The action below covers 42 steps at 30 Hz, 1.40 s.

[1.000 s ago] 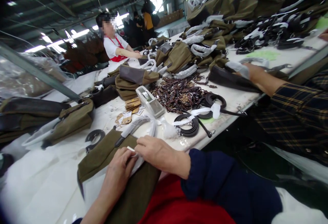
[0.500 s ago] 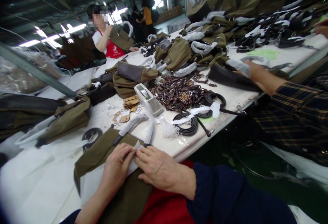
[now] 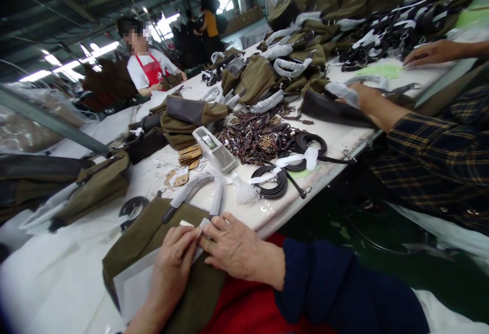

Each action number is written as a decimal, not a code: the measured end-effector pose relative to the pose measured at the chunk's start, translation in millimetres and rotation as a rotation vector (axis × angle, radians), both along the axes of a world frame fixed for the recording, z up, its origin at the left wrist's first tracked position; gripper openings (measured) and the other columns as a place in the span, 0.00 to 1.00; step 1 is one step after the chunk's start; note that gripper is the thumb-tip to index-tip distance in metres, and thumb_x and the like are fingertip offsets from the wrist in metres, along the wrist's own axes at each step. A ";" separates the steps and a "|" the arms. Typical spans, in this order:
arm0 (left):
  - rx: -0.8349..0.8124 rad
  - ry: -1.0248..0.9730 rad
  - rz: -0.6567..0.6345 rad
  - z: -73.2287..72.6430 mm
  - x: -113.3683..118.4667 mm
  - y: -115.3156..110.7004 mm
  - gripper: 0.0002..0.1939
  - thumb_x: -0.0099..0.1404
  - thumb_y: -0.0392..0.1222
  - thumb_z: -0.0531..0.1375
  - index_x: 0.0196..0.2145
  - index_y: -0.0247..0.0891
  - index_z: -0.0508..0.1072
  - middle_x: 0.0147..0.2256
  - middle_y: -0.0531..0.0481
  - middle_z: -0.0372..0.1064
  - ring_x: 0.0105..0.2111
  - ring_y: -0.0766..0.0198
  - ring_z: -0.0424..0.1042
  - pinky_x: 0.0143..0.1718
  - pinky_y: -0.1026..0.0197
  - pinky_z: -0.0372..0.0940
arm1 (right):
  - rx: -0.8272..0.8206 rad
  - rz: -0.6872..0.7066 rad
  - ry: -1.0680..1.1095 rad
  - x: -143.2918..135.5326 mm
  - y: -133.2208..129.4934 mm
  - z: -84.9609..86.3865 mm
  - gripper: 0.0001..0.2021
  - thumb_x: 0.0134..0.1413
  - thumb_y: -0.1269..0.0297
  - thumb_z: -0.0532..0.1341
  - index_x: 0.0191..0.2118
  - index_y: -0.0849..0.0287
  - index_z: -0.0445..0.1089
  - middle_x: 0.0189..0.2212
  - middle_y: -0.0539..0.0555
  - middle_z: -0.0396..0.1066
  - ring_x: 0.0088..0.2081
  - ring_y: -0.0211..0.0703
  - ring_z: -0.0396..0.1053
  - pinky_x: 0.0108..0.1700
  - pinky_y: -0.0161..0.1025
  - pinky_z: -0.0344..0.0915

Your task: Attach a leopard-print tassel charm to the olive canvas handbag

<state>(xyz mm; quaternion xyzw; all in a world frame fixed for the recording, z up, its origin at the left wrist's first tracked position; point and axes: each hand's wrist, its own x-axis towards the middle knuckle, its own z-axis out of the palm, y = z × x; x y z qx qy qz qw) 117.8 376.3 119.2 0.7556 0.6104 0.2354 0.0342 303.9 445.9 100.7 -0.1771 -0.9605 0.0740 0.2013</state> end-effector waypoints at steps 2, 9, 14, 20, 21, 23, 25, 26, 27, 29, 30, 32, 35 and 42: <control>0.016 0.036 -0.020 -1.5 -0.1 -0.1 0.12 0.70 0.30 0.53 0.46 0.39 0.72 0.40 0.46 0.70 0.40 0.57 0.67 0.42 0.55 0.67 | -0.009 -0.006 0.002 -0.6 0.6 -1.2 0.23 0.61 0.52 0.60 0.57 0.59 0.63 0.52 0.58 0.64 0.52 0.54 0.59 0.52 0.51 0.58; 0.045 0.086 -0.025 -7.8 0.2 -1.8 0.13 0.70 0.30 0.52 0.48 0.39 0.72 0.40 0.46 0.71 0.39 0.57 0.68 0.41 0.55 0.68 | -0.065 -0.031 0.177 8.1 -9.5 -13.7 0.19 0.66 0.58 0.57 0.58 0.59 0.64 0.55 0.57 0.67 0.59 0.50 0.56 0.59 0.49 0.55; 0.068 0.097 -0.008 -8.4 2.5 -2.1 0.13 0.70 0.31 0.53 0.49 0.39 0.72 0.40 0.46 0.71 0.39 0.56 0.68 0.41 0.55 0.69 | -0.090 -0.048 0.194 17.0 -18.4 -22.7 0.19 0.69 0.58 0.52 0.61 0.58 0.62 0.59 0.54 0.66 0.62 0.49 0.54 0.61 0.50 0.50; 0.138 0.102 -0.038 -10.6 4.0 -5.3 0.16 0.69 0.29 0.55 0.51 0.39 0.71 0.44 0.45 0.71 0.41 0.57 0.67 0.43 0.55 0.69 | -0.169 -0.074 0.129 15.1 -17.0 -18.1 0.20 0.70 0.57 0.49 0.63 0.55 0.59 0.61 0.49 0.65 0.66 0.51 0.49 0.61 0.53 0.49; 0.139 0.103 -0.054 -11.0 4.1 -5.6 0.16 0.68 0.28 0.55 0.51 0.39 0.71 0.44 0.45 0.70 0.41 0.57 0.67 0.44 0.55 0.69 | -0.181 -0.075 0.121 14.5 -16.4 -17.5 0.20 0.70 0.57 0.49 0.63 0.55 0.59 0.60 0.49 0.65 0.66 0.51 0.49 0.62 0.54 0.49; 0.122 0.105 -0.083 -11.1 3.7 -5.7 0.17 0.68 0.27 0.55 0.51 0.38 0.71 0.44 0.44 0.70 0.42 0.57 0.66 0.44 0.55 0.69 | -0.197 -0.078 0.112 14.0 -15.3 -16.6 0.19 0.70 0.57 0.50 0.62 0.55 0.60 0.60 0.49 0.66 0.66 0.51 0.48 0.62 0.54 0.48; 0.083 0.114 -0.105 -10.3 2.5 -5.3 0.16 0.68 0.27 0.54 0.51 0.36 0.71 0.43 0.44 0.70 0.42 0.57 0.66 0.44 0.55 0.69 | -0.209 -0.077 0.119 14.3 -14.0 -15.6 0.19 0.70 0.57 0.50 0.62 0.54 0.61 0.59 0.49 0.67 0.66 0.52 0.48 0.62 0.55 0.49; 0.067 0.125 -0.118 -9.6 1.7 -5.1 0.15 0.68 0.27 0.54 0.51 0.35 0.70 0.43 0.44 0.70 0.43 0.57 0.66 0.45 0.55 0.69 | -0.213 -0.073 0.125 14.7 -13.5 -15.0 0.19 0.70 0.57 0.51 0.61 0.55 0.61 0.59 0.49 0.67 0.66 0.52 0.49 0.62 0.55 0.49; 0.054 0.139 -0.131 -9.0 0.9 -4.8 0.15 0.69 0.27 0.54 0.51 0.34 0.70 0.43 0.43 0.69 0.43 0.56 0.66 0.45 0.55 0.70 | -0.219 -0.068 0.135 15.2 -13.0 -14.3 0.18 0.69 0.58 0.52 0.61 0.55 0.62 0.58 0.50 0.68 0.66 0.53 0.49 0.62 0.54 0.49; 0.037 0.167 -0.153 -7.7 -0.5 -4.4 0.15 0.69 0.28 0.53 0.52 0.33 0.69 0.43 0.43 0.69 0.43 0.56 0.65 0.45 0.54 0.70 | -0.233 -0.052 0.154 16.0 -12.6 -12.8 0.18 0.68 0.58 0.53 0.59 0.56 0.64 0.57 0.51 0.69 0.64 0.53 0.51 0.62 0.53 0.51; 0.027 0.176 -0.156 -7.1 -0.7 -4.1 0.15 0.69 0.29 0.53 0.52 0.32 0.69 0.43 0.42 0.69 0.42 0.56 0.65 0.44 0.54 0.70 | -0.237 -0.049 0.172 16.0 -12.7 -12.2 0.17 0.68 0.59 0.54 0.58 0.56 0.64 0.56 0.51 0.70 0.63 0.52 0.53 0.62 0.52 0.52; -0.005 0.184 -0.146 -6.1 -0.2 -3.4 0.15 0.70 0.31 0.53 0.53 0.32 0.69 0.42 0.43 0.69 0.41 0.55 0.65 0.43 0.53 0.70 | -0.223 -0.062 0.229 15.0 -13.5 -11.8 0.16 0.67 0.62 0.54 0.57 0.57 0.66 0.55 0.52 0.70 0.61 0.50 0.57 0.61 0.49 0.54; -0.054 0.179 -0.130 -4.4 2.6 -1.7 0.14 0.70 0.33 0.53 0.51 0.34 0.70 0.41 0.44 0.69 0.40 0.55 0.65 0.41 0.52 0.70 | -0.169 -0.100 0.271 10.7 -13.7 -13.5 0.17 0.67 0.65 0.54 0.59 0.61 0.64 0.58 0.55 0.67 0.60 0.49 0.58 0.60 0.48 0.55; -0.024 0.241 -0.130 7.2 4.3 -7.9 0.13 0.71 0.35 0.54 0.50 0.33 0.71 0.44 0.43 0.71 0.44 0.54 0.67 0.45 0.50 0.72 | -0.109 -0.099 0.173 7.3 -6.0 -20.6 0.19 0.68 0.59 0.54 0.59 0.62 0.63 0.58 0.53 0.67 0.60 0.52 0.56 0.58 0.49 0.56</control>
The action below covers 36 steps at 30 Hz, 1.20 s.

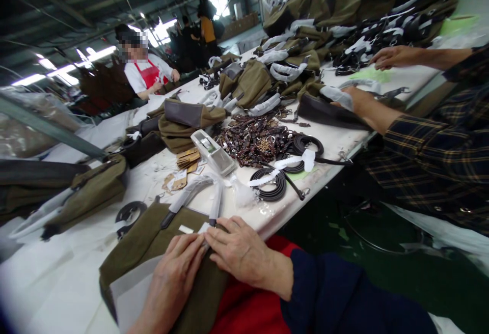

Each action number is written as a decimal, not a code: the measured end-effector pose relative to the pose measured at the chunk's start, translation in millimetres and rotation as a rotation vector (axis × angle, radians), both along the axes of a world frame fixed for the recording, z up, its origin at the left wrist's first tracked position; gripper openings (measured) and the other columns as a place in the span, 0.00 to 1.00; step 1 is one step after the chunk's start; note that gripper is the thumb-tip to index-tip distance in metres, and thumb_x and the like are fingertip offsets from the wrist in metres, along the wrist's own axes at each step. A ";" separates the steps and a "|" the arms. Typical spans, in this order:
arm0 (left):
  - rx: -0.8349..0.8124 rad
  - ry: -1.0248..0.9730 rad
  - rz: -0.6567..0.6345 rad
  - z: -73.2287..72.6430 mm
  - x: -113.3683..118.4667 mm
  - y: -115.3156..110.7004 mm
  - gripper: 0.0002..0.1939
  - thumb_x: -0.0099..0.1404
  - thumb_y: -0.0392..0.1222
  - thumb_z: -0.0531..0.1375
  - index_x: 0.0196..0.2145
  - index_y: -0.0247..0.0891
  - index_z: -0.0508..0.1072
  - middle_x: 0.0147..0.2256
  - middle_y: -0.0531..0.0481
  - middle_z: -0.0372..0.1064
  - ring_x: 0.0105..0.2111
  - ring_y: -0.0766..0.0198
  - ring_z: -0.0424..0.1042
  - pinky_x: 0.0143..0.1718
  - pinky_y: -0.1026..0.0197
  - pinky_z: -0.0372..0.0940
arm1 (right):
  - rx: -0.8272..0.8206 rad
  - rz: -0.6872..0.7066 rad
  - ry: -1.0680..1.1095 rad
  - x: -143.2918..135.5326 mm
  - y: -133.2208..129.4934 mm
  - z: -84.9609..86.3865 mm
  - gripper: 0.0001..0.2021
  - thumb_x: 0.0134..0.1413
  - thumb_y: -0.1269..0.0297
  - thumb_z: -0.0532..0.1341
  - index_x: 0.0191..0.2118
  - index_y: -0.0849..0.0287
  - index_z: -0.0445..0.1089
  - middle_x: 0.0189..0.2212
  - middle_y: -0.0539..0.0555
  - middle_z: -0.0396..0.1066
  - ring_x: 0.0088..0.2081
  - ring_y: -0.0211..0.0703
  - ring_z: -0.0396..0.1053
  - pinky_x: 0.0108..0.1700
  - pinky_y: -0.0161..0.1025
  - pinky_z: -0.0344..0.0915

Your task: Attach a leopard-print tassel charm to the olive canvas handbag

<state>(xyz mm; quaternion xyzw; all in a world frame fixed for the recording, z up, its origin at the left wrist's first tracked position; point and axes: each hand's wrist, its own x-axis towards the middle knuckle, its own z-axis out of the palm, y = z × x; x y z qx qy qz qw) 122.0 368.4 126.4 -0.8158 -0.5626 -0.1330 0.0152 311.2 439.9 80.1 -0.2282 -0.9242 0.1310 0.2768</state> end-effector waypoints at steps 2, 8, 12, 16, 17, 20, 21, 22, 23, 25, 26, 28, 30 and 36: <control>0.032 0.091 -0.025 1.0 -3.7 -5.5 0.15 0.69 0.38 0.57 0.53 0.33 0.70 0.49 0.41 0.71 0.47 0.50 0.67 0.47 0.45 0.71 | 0.005 -0.008 -0.008 1.5 0.4 -1.0 0.19 0.69 0.58 0.53 0.59 0.60 0.63 0.58 0.51 0.67 0.61 0.52 0.56 0.58 0.50 0.55; 0.141 0.180 -0.093 -10.1 -14.8 -6.1 0.14 0.70 0.34 0.54 0.50 0.29 0.72 0.47 0.39 0.73 0.46 0.50 0.70 0.45 0.48 0.73 | 0.004 -0.018 -0.027 2.1 2.0 1.8 0.17 0.69 0.58 0.52 0.58 0.58 0.63 0.57 0.51 0.68 0.61 0.53 0.56 0.57 0.51 0.53; 0.212 0.230 -0.129 -9.2 -13.9 2.5 0.13 0.70 0.32 0.53 0.46 0.28 0.75 0.44 0.40 0.75 0.43 0.54 0.71 0.45 0.54 0.73 | 0.023 0.002 -0.044 -3.5 9.9 7.8 0.15 0.68 0.59 0.53 0.55 0.59 0.65 0.54 0.53 0.70 0.60 0.54 0.56 0.57 0.52 0.54; 0.261 0.232 -0.112 -9.2 -13.1 5.7 0.14 0.71 0.31 0.50 0.45 0.28 0.75 0.43 0.41 0.76 0.43 0.56 0.72 0.46 0.55 0.72 | 0.027 0.050 -0.072 -7.8 16.5 14.5 0.12 0.67 0.62 0.54 0.50 0.60 0.68 0.49 0.55 0.72 0.57 0.55 0.59 0.56 0.52 0.57; 0.278 0.233 -0.117 -10.8 -13.9 5.8 0.15 0.72 0.31 0.49 0.44 0.28 0.75 0.43 0.41 0.76 0.43 0.57 0.72 0.46 0.55 0.72 | 0.020 0.079 -0.070 -6.8 19.4 16.9 0.12 0.66 0.61 0.55 0.50 0.60 0.69 0.48 0.55 0.72 0.57 0.54 0.60 0.56 0.51 0.58; 0.334 0.256 -0.141 -17.9 -18.1 5.8 0.17 0.73 0.33 0.46 0.45 0.31 0.75 0.43 0.43 0.76 0.43 0.58 0.73 0.45 0.56 0.71 | -0.024 0.134 0.030 1.3 39.7 29.5 0.13 0.65 0.60 0.57 0.50 0.60 0.70 0.51 0.57 0.71 0.54 0.50 0.63 0.56 0.46 0.60; 0.356 0.268 -0.149 -20.6 -19.7 5.9 0.18 0.74 0.34 0.45 0.45 0.32 0.75 0.43 0.44 0.77 0.44 0.58 0.73 0.45 0.56 0.71 | -0.055 0.117 0.101 4.7 51.5 35.7 0.14 0.65 0.59 0.57 0.51 0.60 0.70 0.51 0.57 0.70 0.54 0.48 0.64 0.56 0.45 0.60; 0.379 0.278 -0.155 -23.1 -21.4 6.2 0.18 0.74 0.35 0.45 0.45 0.33 0.75 0.44 0.45 0.77 0.44 0.58 0.73 0.45 0.57 0.70 | -0.099 0.071 0.184 7.6 65.8 42.7 0.14 0.66 0.59 0.57 0.51 0.60 0.70 0.51 0.57 0.71 0.52 0.46 0.65 0.56 0.43 0.60; 0.405 0.285 -0.161 -25.5 -22.9 6.4 0.19 0.75 0.36 0.45 0.45 0.33 0.75 0.44 0.46 0.77 0.44 0.58 0.73 0.45 0.57 0.70 | -0.151 0.000 0.269 9.7 82.3 50.0 0.13 0.67 0.60 0.56 0.51 0.60 0.71 0.49 0.57 0.72 0.50 0.44 0.66 0.54 0.41 0.61; 0.439 0.294 -0.169 -29.9 -26.0 6.8 0.19 0.75 0.36 0.44 0.45 0.33 0.75 0.44 0.47 0.78 0.44 0.58 0.74 0.45 0.57 0.70 | -0.268 -0.170 0.386 10.0 118.9 62.9 0.12 0.66 0.62 0.56 0.47 0.60 0.73 0.42 0.55 0.74 0.43 0.41 0.68 0.47 0.37 0.63; 0.442 0.302 -0.171 -32.0 -27.5 6.9 0.19 0.75 0.36 0.45 0.45 0.34 0.75 0.44 0.48 0.78 0.43 0.58 0.74 0.44 0.57 0.70 | -0.310 -0.255 0.401 8.1 137.6 67.6 0.11 0.65 0.63 0.57 0.45 0.60 0.73 0.39 0.54 0.73 0.40 0.39 0.68 0.43 0.35 0.62; 0.430 0.319 -0.179 -36.1 -30.5 6.9 0.18 0.74 0.35 0.45 0.46 0.34 0.75 0.44 0.49 0.78 0.43 0.58 0.74 0.43 0.58 0.70 | -0.361 -0.376 0.365 0.6 172.1 72.0 0.09 0.62 0.65 0.58 0.41 0.62 0.75 0.35 0.53 0.72 0.37 0.38 0.66 0.39 0.34 0.60; 0.399 0.337 -0.174 -40.2 -32.8 6.8 0.17 0.74 0.35 0.46 0.48 0.34 0.74 0.45 0.49 0.77 0.44 0.58 0.74 0.44 0.58 0.70 | -0.393 -0.406 0.308 -9.8 199.5 70.9 0.11 0.61 0.64 0.58 0.33 0.63 0.75 0.30 0.52 0.70 0.33 0.38 0.63 0.36 0.34 0.57; 0.432 0.300 -0.136 -46.3 -29.8 6.3 0.18 0.74 0.34 0.45 0.47 0.32 0.73 0.44 0.46 0.77 0.44 0.57 0.74 0.45 0.56 0.71 | -0.555 -0.406 0.230 -37.5 230.3 62.7 0.12 0.50 0.64 0.63 0.20 0.64 0.71 0.14 0.45 0.59 0.21 0.33 0.53 0.26 0.35 0.46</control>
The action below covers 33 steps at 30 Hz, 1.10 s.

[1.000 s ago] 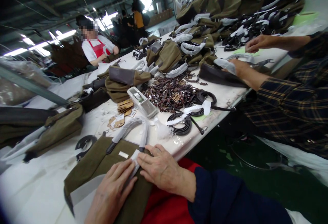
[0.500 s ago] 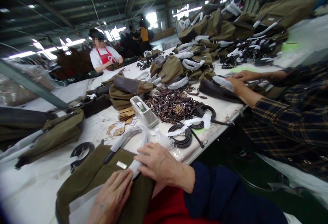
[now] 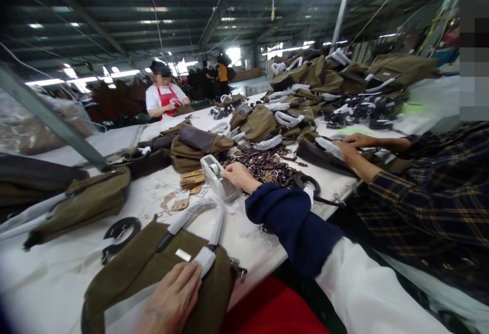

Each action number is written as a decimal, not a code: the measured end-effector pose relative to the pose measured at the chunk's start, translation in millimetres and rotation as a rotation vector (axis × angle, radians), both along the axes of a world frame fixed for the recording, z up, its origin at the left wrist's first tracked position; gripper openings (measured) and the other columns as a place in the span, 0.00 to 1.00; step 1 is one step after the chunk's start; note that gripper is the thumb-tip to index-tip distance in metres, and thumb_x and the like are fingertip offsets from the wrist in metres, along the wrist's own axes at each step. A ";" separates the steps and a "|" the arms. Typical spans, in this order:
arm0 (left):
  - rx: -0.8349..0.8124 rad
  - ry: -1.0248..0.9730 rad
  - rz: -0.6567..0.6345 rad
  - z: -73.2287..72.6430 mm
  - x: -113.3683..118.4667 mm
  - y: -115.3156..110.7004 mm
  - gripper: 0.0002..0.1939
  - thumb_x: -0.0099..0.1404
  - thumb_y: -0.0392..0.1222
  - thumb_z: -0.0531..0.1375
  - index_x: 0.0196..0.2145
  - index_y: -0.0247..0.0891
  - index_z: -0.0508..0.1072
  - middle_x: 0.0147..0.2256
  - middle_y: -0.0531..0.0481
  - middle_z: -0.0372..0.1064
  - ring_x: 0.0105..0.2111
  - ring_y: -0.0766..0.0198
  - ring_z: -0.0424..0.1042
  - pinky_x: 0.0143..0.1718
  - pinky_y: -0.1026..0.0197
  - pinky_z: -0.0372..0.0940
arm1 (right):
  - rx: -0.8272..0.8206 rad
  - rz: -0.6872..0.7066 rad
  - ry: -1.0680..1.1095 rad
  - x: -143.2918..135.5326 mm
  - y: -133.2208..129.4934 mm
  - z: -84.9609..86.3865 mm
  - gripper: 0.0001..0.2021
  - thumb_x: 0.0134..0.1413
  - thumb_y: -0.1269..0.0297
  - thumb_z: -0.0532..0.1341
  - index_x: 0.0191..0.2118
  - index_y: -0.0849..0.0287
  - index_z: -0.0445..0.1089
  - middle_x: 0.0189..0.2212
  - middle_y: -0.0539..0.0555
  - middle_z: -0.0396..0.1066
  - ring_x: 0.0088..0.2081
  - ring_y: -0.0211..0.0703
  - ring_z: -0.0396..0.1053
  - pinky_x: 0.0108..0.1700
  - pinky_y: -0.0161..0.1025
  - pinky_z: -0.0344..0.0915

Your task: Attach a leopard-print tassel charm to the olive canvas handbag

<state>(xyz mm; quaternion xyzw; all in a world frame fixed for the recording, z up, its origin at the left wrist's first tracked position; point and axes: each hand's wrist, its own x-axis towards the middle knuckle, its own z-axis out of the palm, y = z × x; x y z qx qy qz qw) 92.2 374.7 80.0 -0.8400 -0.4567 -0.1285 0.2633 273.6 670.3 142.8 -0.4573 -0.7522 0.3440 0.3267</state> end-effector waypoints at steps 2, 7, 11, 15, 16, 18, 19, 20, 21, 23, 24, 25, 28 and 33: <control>-0.004 -0.018 0.004 0.0 1.7 -0.5 0.18 0.74 0.33 0.45 0.47 0.32 0.73 0.44 0.45 0.76 0.44 0.58 0.74 0.45 0.56 0.71 | -0.056 -0.034 0.027 -5.2 -2.0 0.7 0.11 0.47 0.64 0.64 0.20 0.64 0.72 0.14 0.45 0.59 0.21 0.33 0.53 0.25 0.34 0.46; 0.001 -0.047 -0.015 -2.6 1.6 -2.2 0.16 0.72 0.33 0.47 0.47 0.33 0.73 0.44 0.45 0.76 0.45 0.56 0.74 0.46 0.55 0.71 | -0.145 -0.095 0.177 -10.3 -16.1 10.5 0.08 0.47 0.66 0.63 0.24 0.66 0.72 0.18 0.47 0.64 0.22 0.32 0.56 0.25 0.32 0.48; -0.010 -0.030 0.004 -8.8 0.4 -1.9 0.16 0.71 0.31 0.48 0.48 0.33 0.73 0.46 0.45 0.75 0.45 0.56 0.73 0.47 0.55 0.71 | -0.164 -0.091 0.322 -1.0 -33.6 22.8 0.09 0.47 0.63 0.64 0.25 0.64 0.70 0.21 0.47 0.66 0.24 0.31 0.58 0.26 0.30 0.52; -0.011 0.004 -0.004 -16.3 -2.7 0.2 0.16 0.70 0.30 0.50 0.49 0.35 0.73 0.46 0.46 0.75 0.45 0.55 0.73 0.46 0.54 0.71 | -0.299 -0.071 0.405 16.5 -55.8 20.7 0.11 0.49 0.61 0.64 0.25 0.63 0.67 0.21 0.48 0.66 0.21 0.31 0.59 0.23 0.29 0.55; -0.007 -0.001 -0.007 -17.4 -3.2 0.6 0.15 0.70 0.30 0.50 0.49 0.35 0.73 0.46 0.46 0.75 0.45 0.56 0.73 0.46 0.54 0.71 | -0.341 -0.077 0.415 19.6 -60.3 17.1 0.11 0.49 0.61 0.64 0.24 0.63 0.66 0.20 0.48 0.67 0.20 0.31 0.59 0.22 0.29 0.55; -0.005 -0.024 -0.005 -17.7 -2.7 0.5 0.15 0.70 0.30 0.51 0.48 0.34 0.73 0.45 0.45 0.75 0.44 0.55 0.73 0.46 0.54 0.71 | -0.415 -0.100 0.435 22.0 -65.7 7.9 0.11 0.50 0.63 0.65 0.24 0.63 0.66 0.20 0.49 0.67 0.19 0.30 0.60 0.21 0.29 0.57; -0.010 -0.040 -0.008 -16.8 -1.5 0.0 0.15 0.70 0.30 0.51 0.48 0.34 0.73 0.45 0.45 0.75 0.44 0.55 0.73 0.45 0.54 0.71 | -0.448 -0.113 0.444 21.3 -66.3 3.1 0.11 0.51 0.64 0.65 0.24 0.63 0.66 0.21 0.49 0.67 0.19 0.30 0.60 0.22 0.29 0.58; -0.021 -0.061 -0.002 -15.1 0.3 -0.9 0.15 0.70 0.30 0.50 0.49 0.33 0.73 0.45 0.44 0.74 0.44 0.55 0.73 0.45 0.53 0.71 | -0.481 -0.124 0.451 19.8 -65.7 -1.3 0.11 0.52 0.65 0.64 0.24 0.63 0.66 0.20 0.49 0.67 0.19 0.29 0.60 0.22 0.29 0.60; -0.031 -0.085 0.009 -12.8 2.7 -1.9 0.15 0.70 0.29 0.50 0.49 0.32 0.72 0.45 0.44 0.74 0.44 0.55 0.72 0.45 0.53 0.71 | -0.512 -0.132 0.458 17.7 -64.4 -5.1 0.11 0.54 0.66 0.64 0.24 0.63 0.66 0.20 0.48 0.66 0.19 0.29 0.60 0.22 0.29 0.61; -0.065 -0.125 0.057 -6.6 8.0 -4.2 0.16 0.69 0.28 0.50 0.49 0.31 0.72 0.44 0.43 0.74 0.44 0.55 0.72 0.46 0.52 0.70 | -0.572 -0.139 0.462 13.5 -61.6 -10.9 0.11 0.56 0.68 0.63 0.25 0.64 0.66 0.19 0.48 0.66 0.18 0.28 0.59 0.22 0.28 0.62; -0.078 -0.137 0.077 -3.0 10.6 -5.2 0.16 0.69 0.27 0.50 0.48 0.31 0.73 0.44 0.43 0.74 0.44 0.55 0.72 0.46 0.52 0.70 | -0.602 -0.137 0.458 12.0 -61.3 -12.7 0.11 0.56 0.68 0.63 0.25 0.64 0.66 0.19 0.47 0.65 0.18 0.28 0.59 0.22 0.28 0.61; -0.092 -0.140 0.092 0.6 12.8 -5.9 0.16 0.69 0.27 0.49 0.48 0.31 0.73 0.44 0.43 0.74 0.44 0.55 0.72 0.46 0.51 0.70 | -0.630 -0.134 0.450 10.9 -62.4 -13.6 0.11 0.55 0.69 0.64 0.24 0.64 0.65 0.18 0.47 0.65 0.17 0.28 0.58 0.21 0.28 0.60; -0.104 -0.126 0.081 10.8 16.9 -6.7 0.16 0.69 0.27 0.48 0.46 0.32 0.74 0.43 0.43 0.74 0.43 0.55 0.72 0.44 0.52 0.71 | -0.696 -0.092 0.420 8.6 -76.9 -9.7 0.12 0.55 0.70 0.65 0.23 0.64 0.65 0.16 0.46 0.63 0.16 0.26 0.56 0.19 0.26 0.57; -0.137 -0.124 0.088 14.3 18.6 -3.5 0.14 0.68 0.27 0.50 0.40 0.34 0.75 0.41 0.44 0.73 0.38 0.55 0.72 0.38 0.53 0.72 | -0.758 0.148 0.356 -4.9 -130.4 8.3 0.10 0.50 0.66 0.69 0.25 0.65 0.70 0.20 0.49 0.70 0.18 0.28 0.61 0.17 0.25 0.56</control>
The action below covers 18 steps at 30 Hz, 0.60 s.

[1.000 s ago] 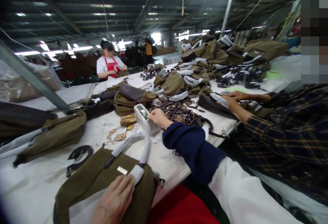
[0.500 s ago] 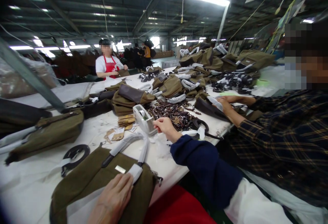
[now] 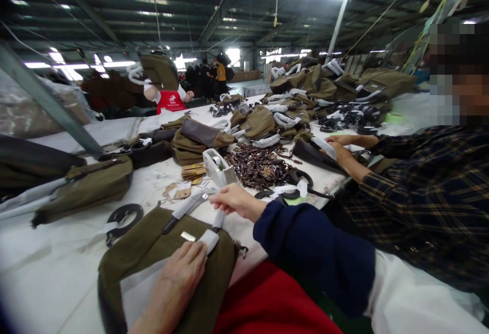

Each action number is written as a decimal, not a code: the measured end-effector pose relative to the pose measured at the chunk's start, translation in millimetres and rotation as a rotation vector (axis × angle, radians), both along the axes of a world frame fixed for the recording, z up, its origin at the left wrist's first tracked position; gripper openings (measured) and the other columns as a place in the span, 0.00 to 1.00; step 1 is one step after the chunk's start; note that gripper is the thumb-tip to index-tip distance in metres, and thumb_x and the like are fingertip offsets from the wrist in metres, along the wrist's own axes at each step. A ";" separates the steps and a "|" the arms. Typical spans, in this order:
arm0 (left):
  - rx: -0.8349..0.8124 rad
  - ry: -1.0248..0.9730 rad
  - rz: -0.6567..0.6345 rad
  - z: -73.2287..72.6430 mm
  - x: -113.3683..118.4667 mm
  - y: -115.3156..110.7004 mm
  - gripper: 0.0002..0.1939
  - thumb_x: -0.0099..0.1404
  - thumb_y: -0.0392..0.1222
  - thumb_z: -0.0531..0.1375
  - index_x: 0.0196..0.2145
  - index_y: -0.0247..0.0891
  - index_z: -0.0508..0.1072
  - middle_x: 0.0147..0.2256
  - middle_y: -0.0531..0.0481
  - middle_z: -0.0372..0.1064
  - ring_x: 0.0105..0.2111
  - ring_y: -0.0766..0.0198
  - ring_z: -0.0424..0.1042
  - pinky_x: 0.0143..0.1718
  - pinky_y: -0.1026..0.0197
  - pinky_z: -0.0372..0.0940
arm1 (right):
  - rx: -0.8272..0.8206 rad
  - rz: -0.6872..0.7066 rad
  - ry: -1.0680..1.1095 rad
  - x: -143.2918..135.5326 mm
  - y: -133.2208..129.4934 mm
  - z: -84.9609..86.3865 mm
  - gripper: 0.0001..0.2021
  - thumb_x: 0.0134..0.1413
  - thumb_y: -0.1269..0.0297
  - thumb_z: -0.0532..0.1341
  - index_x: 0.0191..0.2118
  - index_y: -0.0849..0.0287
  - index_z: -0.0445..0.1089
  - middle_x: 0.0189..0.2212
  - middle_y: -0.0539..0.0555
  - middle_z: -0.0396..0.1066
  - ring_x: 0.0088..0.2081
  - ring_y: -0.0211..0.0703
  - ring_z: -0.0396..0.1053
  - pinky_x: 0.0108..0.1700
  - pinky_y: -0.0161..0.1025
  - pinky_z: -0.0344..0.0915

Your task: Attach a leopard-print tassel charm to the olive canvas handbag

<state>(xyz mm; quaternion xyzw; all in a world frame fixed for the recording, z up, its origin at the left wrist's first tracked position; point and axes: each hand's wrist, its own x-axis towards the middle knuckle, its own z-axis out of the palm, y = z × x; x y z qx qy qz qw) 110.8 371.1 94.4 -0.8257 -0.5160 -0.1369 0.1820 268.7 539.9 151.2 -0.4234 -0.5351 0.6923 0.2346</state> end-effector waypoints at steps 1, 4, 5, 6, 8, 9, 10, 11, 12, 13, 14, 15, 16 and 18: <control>0.005 -0.001 0.007 -2.2 -0.2 1.2 0.13 0.68 0.28 0.51 0.40 0.34 0.75 0.40 0.44 0.73 0.38 0.55 0.71 0.38 0.53 0.71 | -0.003 0.073 -0.027 -3.7 -11.3 1.8 0.10 0.49 0.66 0.69 0.24 0.65 0.71 0.20 0.50 0.71 0.18 0.28 0.62 0.16 0.25 0.56; 0.054 0.005 -0.003 -10.7 -1.4 4.3 0.12 0.68 0.28 0.52 0.42 0.32 0.75 0.41 0.44 0.73 0.40 0.54 0.70 0.43 0.53 0.71 | -0.008 0.240 -0.164 -11.7 -36.5 1.0 0.11 0.53 0.66 0.66 0.22 0.65 0.71 0.18 0.48 0.70 0.17 0.28 0.63 0.16 0.24 0.58; 0.056 0.010 -0.007 -12.7 -1.9 4.7 0.13 0.68 0.27 0.52 0.43 0.31 0.75 0.41 0.44 0.73 0.41 0.54 0.70 0.44 0.52 0.70 | -0.005 0.264 -0.211 -12.7 -41.2 -0.5 0.11 0.54 0.67 0.65 0.22 0.65 0.71 0.18 0.47 0.70 0.17 0.28 0.63 0.16 0.23 0.59; 0.047 0.018 -0.006 -13.6 -2.2 4.7 0.13 0.67 0.27 0.53 0.44 0.31 0.75 0.41 0.43 0.73 0.41 0.54 0.70 0.44 0.52 0.70 | -0.001 0.270 -0.248 -12.9 -44.3 -1.8 0.11 0.54 0.67 0.64 0.22 0.65 0.70 0.18 0.47 0.70 0.17 0.27 0.63 0.16 0.23 0.59; 0.013 0.032 0.011 -11.5 -2.3 3.0 0.13 0.67 0.26 0.53 0.43 0.32 0.75 0.42 0.43 0.73 0.41 0.54 0.70 0.43 0.52 0.71 | 0.009 0.278 -0.307 -11.7 -47.3 -3.3 0.12 0.55 0.68 0.64 0.22 0.65 0.70 0.17 0.46 0.70 0.16 0.27 0.62 0.16 0.23 0.59; 0.000 0.042 0.017 -8.7 -2.1 1.7 0.13 0.66 0.26 0.53 0.43 0.32 0.76 0.42 0.43 0.73 0.41 0.54 0.71 0.42 0.52 0.71 | 0.014 0.283 -0.328 -10.7 -47.9 -3.1 0.12 0.54 0.69 0.64 0.21 0.65 0.69 0.17 0.46 0.69 0.15 0.27 0.62 0.16 0.24 0.59; -0.010 0.059 0.014 -5.1 -1.7 0.2 0.13 0.66 0.26 0.53 0.42 0.33 0.76 0.42 0.43 0.73 0.41 0.54 0.71 0.42 0.52 0.71 | 0.018 0.286 -0.345 -9.9 -48.5 -2.5 0.13 0.54 0.69 0.64 0.20 0.65 0.69 0.16 0.45 0.68 0.15 0.27 0.61 0.16 0.24 0.58; -0.018 0.080 0.006 -1.4 -1.3 -1.3 0.14 0.65 0.25 0.53 0.42 0.34 0.76 0.42 0.43 0.74 0.40 0.54 0.71 0.41 0.52 0.72 | 0.024 0.285 -0.360 -9.2 -49.3 -1.5 0.13 0.54 0.70 0.64 0.20 0.64 0.69 0.16 0.45 0.68 0.15 0.27 0.61 0.16 0.24 0.58; -0.024 0.104 -0.003 2.0 -0.9 -2.6 0.15 0.64 0.25 0.53 0.41 0.34 0.77 0.42 0.43 0.74 0.40 0.54 0.72 0.41 0.52 0.72 | 0.033 0.285 -0.379 -8.9 -50.3 -0.3 0.13 0.53 0.70 0.63 0.20 0.64 0.69 0.15 0.45 0.68 0.15 0.27 0.61 0.16 0.24 0.58; -0.030 0.126 -0.012 4.8 -0.6 -3.5 0.16 0.64 0.24 0.53 0.41 0.34 0.77 0.42 0.44 0.74 0.40 0.54 0.72 0.41 0.52 0.73 | 0.043 0.285 -0.399 -8.9 -51.5 1.0 0.13 0.53 0.70 0.63 0.19 0.64 0.68 0.15 0.45 0.67 0.15 0.27 0.60 0.16 0.24 0.58; -0.035 0.145 -0.019 6.7 -0.4 -4.2 0.17 0.63 0.23 0.53 0.41 0.34 0.77 0.42 0.44 0.74 0.40 0.54 0.72 0.41 0.52 0.73 | 0.057 0.286 -0.420 -9.4 -52.7 2.2 0.13 0.53 0.71 0.63 0.19 0.64 0.68 0.15 0.45 0.67 0.16 0.27 0.61 0.16 0.24 0.57; -0.037 0.156 -0.021 7.6 -0.3 -4.6 0.17 0.62 0.22 0.52 0.41 0.34 0.77 0.42 0.44 0.74 0.41 0.54 0.73 0.42 0.52 0.73 | 0.071 0.290 -0.442 -10.1 -53.8 3.3 0.13 0.53 0.71 0.63 0.19 0.64 0.68 0.15 0.44 0.67 0.16 0.28 0.61 0.16 0.24 0.57; -0.034 0.158 -0.016 7.6 -0.3 -4.8 0.18 0.62 0.22 0.52 0.42 0.34 0.77 0.43 0.44 0.75 0.42 0.54 0.73 0.44 0.51 0.73 | 0.086 0.299 -0.466 -11.1 -54.7 4.0 0.13 0.52 0.71 0.63 0.18 0.63 0.68 0.15 0.44 0.67 0.17 0.28 0.61 0.16 0.24 0.57; -0.028 0.149 -0.006 6.1 -0.9 -4.7 0.18 0.62 0.21 0.53 0.43 0.34 0.76 0.44 0.44 0.74 0.44 0.53 0.72 0.47 0.50 0.72 | 0.115 0.334 -0.520 -13.9 -55.1 4.6 0.14 0.52 0.71 0.64 0.17 0.63 0.68 0.15 0.45 0.67 0.17 0.28 0.61 0.17 0.25 0.56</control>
